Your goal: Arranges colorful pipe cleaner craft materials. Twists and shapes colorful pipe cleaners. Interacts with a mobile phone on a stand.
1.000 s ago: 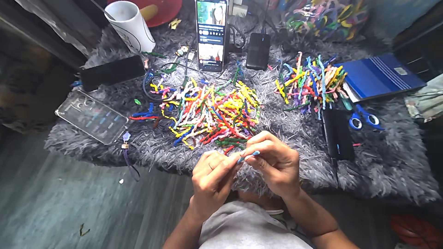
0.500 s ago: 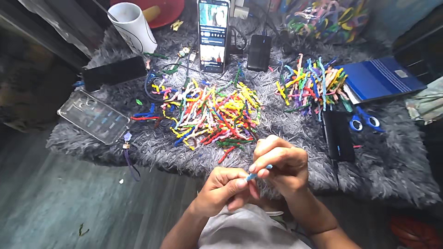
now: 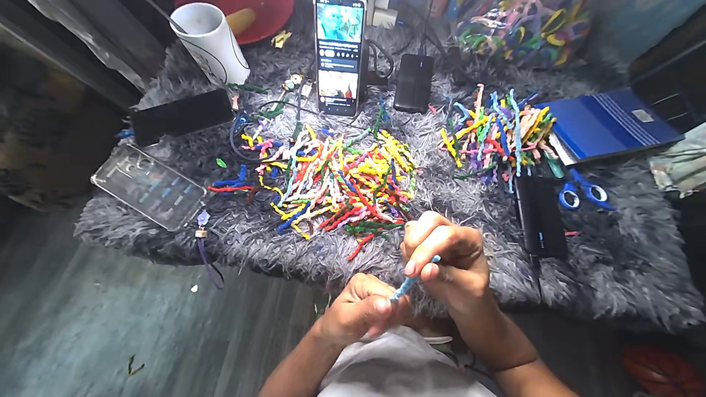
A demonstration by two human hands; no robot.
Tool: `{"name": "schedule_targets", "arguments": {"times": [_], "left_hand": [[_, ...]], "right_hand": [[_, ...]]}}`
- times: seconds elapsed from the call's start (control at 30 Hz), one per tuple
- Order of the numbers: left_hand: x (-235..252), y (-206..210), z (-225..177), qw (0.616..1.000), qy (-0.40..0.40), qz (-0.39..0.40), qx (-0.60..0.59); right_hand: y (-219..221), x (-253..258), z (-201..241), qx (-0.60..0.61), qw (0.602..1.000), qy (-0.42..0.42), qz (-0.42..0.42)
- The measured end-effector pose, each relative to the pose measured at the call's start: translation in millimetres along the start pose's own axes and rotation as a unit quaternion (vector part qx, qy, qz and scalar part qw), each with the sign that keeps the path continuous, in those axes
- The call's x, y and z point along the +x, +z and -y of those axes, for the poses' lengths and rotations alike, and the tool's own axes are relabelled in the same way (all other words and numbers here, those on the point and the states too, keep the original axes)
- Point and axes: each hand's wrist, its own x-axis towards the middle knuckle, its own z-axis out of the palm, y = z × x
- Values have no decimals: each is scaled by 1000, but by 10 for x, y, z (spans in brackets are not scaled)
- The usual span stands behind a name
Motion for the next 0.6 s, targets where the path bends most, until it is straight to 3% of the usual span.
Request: {"name": "schedule_targets", "arguments": {"times": [0.1,0.13,0.23,0.3,0.4,0.47,0.6], "left_hand": [[2,15,73,992,-20,30,-117],[5,16,61,996,-15,27,-85],[27,32,-70,987,37,-11,159],[39,47,-126,953,75,-38,289],[57,48,-153,867,131,-95,471],[72,12,-170,842,147,-115,506],[86,-94,-209,830,138,-131,524]], "right_hand": [[13,18,-3,-21,999,-19,21],[7,27,7,-50,998,-35,32],[-11,62,95,-156,982,-82,67],[-21,86,137,-197,973,-89,77],[-54,131,150,-228,967,-86,69],[-90,166,171,-251,963,-78,58],[-206,262,271,-287,955,-54,41]]}}
